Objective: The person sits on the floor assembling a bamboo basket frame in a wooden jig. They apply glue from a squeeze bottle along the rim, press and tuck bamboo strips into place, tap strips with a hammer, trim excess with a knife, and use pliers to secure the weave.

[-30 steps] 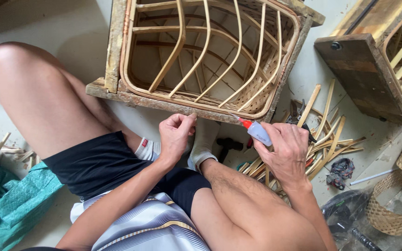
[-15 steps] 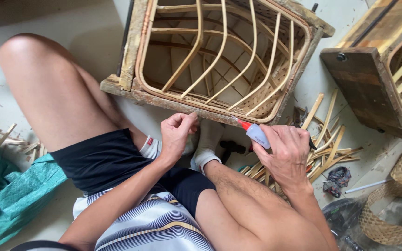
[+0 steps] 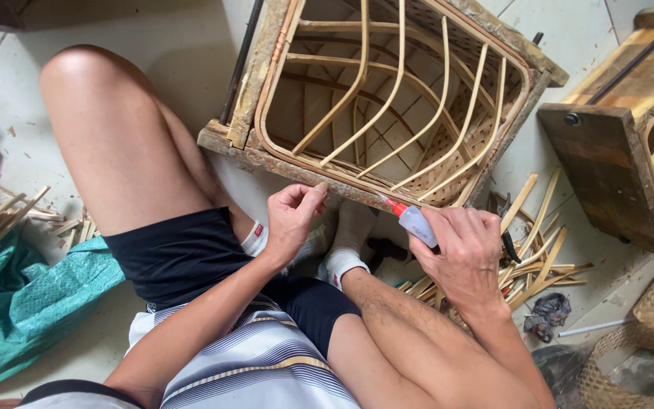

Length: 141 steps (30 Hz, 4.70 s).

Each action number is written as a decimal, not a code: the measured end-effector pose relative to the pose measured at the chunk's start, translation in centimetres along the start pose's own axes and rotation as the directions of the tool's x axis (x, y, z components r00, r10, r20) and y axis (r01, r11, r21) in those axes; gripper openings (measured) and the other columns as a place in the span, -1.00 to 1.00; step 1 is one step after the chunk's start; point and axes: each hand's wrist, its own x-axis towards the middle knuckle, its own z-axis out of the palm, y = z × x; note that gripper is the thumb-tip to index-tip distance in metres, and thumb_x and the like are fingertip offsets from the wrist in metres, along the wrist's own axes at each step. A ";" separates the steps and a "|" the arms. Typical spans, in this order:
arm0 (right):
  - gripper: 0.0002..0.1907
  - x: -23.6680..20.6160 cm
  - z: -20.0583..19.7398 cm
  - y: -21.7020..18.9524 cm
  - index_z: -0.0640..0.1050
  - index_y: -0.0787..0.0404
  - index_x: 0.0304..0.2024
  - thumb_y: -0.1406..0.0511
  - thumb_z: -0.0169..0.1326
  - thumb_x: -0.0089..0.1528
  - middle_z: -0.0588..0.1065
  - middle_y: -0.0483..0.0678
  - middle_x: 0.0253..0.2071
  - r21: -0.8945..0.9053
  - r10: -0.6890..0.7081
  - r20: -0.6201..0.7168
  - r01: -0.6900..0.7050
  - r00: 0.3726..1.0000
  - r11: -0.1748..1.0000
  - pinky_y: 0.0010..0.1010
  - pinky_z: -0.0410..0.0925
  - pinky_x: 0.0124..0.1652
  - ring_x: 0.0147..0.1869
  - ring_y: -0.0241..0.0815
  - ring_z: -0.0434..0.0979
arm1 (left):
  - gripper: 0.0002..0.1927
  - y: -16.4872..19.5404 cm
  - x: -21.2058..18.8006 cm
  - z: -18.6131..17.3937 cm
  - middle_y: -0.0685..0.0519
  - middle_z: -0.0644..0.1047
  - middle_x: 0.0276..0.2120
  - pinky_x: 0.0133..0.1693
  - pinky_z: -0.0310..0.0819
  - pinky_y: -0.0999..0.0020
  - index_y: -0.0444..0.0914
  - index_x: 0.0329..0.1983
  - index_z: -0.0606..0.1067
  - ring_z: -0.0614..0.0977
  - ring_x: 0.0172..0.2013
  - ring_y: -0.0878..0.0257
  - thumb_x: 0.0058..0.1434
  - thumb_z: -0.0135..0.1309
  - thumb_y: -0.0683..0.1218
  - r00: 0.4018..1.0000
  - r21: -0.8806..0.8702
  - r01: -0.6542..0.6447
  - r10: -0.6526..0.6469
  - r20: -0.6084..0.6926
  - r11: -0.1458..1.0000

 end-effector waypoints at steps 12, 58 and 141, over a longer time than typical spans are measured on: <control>-0.64 4.0 0.4 -2.7 0.63 0.25 -0.13 0.31 0.35 0.03 0.51 -0.06 -0.28 -0.013 -0.086 0.056 0.087 0.995 0.996 -0.18 0.29 0.01 -0.14 -0.06 0.52 | -0.70 0.7 0.8 -0.8 0.13 0.57 -0.54 -0.43 0.36 0.55 -0.36 -0.44 0.61 0.50 -0.50 0.48 0.28 0.23 -0.03 0.999 0.051 -0.003 0.005 -0.054 0.999; -0.51 12.1 -2.9 -5.8 0.62 0.28 -0.02 0.22 0.39 0.04 0.56 0.06 -0.21 -0.080 -0.248 0.195 0.267 0.949 0.960 -0.18 0.38 -0.07 -0.15 -0.06 0.53 | -0.90 13.3 -0.8 -7.6 -0.03 0.60 -0.20 -0.05 0.43 0.23 -0.30 -0.15 0.58 0.58 -0.12 0.13 0.27 0.17 -0.24 0.615 0.567 -0.670 0.786 0.062 0.479; -0.89 31.0 0.1 -0.4 0.56 0.04 0.06 0.26 0.12 0.49 0.45 -0.23 -0.01 -0.514 -0.783 0.127 0.715 0.609 0.473 -0.27 0.11 0.50 0.20 -0.33 0.47 | -0.79 13.8 7.7 -6.8 0.00 0.57 -0.25 -0.25 0.47 0.27 -0.28 -0.11 0.58 0.55 -0.31 0.13 0.18 0.21 -0.32 0.538 0.655 -0.638 0.843 0.005 0.404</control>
